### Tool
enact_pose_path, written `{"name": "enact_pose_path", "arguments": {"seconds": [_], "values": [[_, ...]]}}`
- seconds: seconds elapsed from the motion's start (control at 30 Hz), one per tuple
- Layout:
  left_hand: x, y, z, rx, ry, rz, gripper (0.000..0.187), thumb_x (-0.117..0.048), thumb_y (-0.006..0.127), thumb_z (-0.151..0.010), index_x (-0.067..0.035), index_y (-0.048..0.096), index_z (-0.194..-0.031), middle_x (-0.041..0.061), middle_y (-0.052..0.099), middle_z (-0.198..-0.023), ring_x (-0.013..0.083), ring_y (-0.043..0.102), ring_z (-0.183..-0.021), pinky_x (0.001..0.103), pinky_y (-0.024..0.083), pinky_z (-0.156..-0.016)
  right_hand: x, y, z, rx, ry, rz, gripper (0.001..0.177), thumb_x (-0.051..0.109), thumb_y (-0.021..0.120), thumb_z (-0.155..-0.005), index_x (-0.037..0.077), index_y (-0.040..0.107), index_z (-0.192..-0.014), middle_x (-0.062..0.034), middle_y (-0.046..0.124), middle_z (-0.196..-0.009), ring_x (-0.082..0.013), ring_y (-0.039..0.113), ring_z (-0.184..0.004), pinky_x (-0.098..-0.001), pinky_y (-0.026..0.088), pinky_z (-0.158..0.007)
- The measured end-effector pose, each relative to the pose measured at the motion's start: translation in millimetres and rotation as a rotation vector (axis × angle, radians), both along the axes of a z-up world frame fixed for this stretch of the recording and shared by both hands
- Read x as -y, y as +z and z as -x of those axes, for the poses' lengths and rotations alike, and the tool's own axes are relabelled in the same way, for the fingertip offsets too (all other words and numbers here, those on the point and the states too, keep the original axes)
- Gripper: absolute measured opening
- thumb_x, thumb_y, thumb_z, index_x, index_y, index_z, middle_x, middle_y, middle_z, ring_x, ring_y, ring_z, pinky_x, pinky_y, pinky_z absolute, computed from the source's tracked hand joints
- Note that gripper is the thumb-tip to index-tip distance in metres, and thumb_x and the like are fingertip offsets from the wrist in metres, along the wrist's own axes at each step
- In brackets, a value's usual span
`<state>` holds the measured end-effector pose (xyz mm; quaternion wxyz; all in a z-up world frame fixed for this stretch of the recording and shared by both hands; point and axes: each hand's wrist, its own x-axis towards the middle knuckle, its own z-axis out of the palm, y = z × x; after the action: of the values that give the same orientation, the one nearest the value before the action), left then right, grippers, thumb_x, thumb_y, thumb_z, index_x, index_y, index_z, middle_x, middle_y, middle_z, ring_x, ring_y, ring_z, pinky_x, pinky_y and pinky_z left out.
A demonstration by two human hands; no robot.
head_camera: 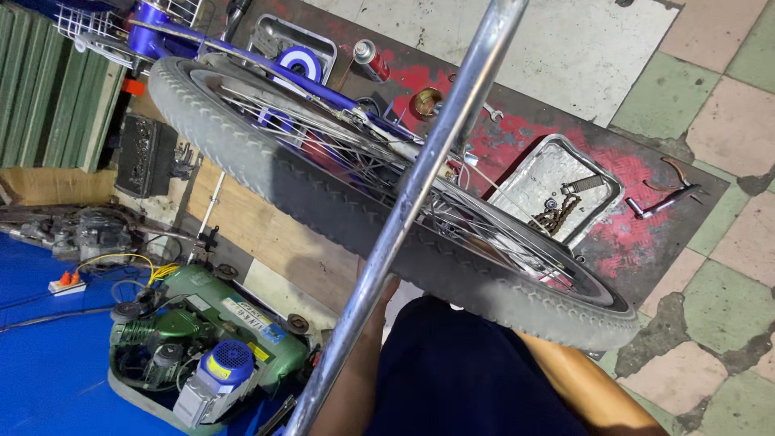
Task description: The person searches through a bin of hardware to find a specific part, then moves to a bicycle mounted on a stand. They attach a chain to the rear wheel and install a chainring onto the crankset, using a wrench to tighten the bolts.
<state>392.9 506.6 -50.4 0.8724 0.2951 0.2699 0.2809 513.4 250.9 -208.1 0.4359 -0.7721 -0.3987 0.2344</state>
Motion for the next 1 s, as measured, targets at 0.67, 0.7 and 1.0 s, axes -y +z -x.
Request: {"name": "enact_pose_path", "arguments": {"seconds": [0.67,0.7,1.0], "values": [[-4.3,10.0,-9.5,-0.031,-0.024,-0.017,0.045,-0.031,0.071,-0.096,0.0,0.063,-0.129,0.013,0.067,-0.126,0.0208,0.067,-0.115,0.037,0.056,-0.1,-7.9,7.7,-2.4,-0.032,-0.015,0.023,0.029,0.026,0.06,-0.096,0.006,0.067,-0.117,-0.0166,0.07,-0.113,-0.0352,0.065,-0.103,-0.0453,0.051,-0.09],[-4.9,10.5,-9.8,-0.032,-0.025,-0.015,0.045,-0.031,0.071,-0.096,0.0,0.063,-0.129,0.013,0.067,-0.126,0.0208,0.067,-0.115,0.037,0.056,-0.1,-12.3,8.5,-1.7,-0.03,-0.01,0.022,0.029,0.026,0.06,-0.096,0.006,0.067,-0.117,-0.0166,0.07,-0.113,-0.0352,0.065,-0.103,-0.0452,0.051,-0.09],[-7.6,7.8,-15.2,-0.036,-0.028,-0.024,0.046,-0.031,0.071,-0.097,0.0,0.063,-0.13,0.013,0.067,-0.128,0.0208,0.066,-0.117,0.036,0.055,-0.101,-37.8,12.4,0.2,-0.017,0.011,0.012,0.029,0.026,0.06,-0.096,0.006,0.067,-0.116,-0.0165,0.069,-0.112,-0.0349,0.065,-0.102,-0.045,0.051,-0.089]]}}
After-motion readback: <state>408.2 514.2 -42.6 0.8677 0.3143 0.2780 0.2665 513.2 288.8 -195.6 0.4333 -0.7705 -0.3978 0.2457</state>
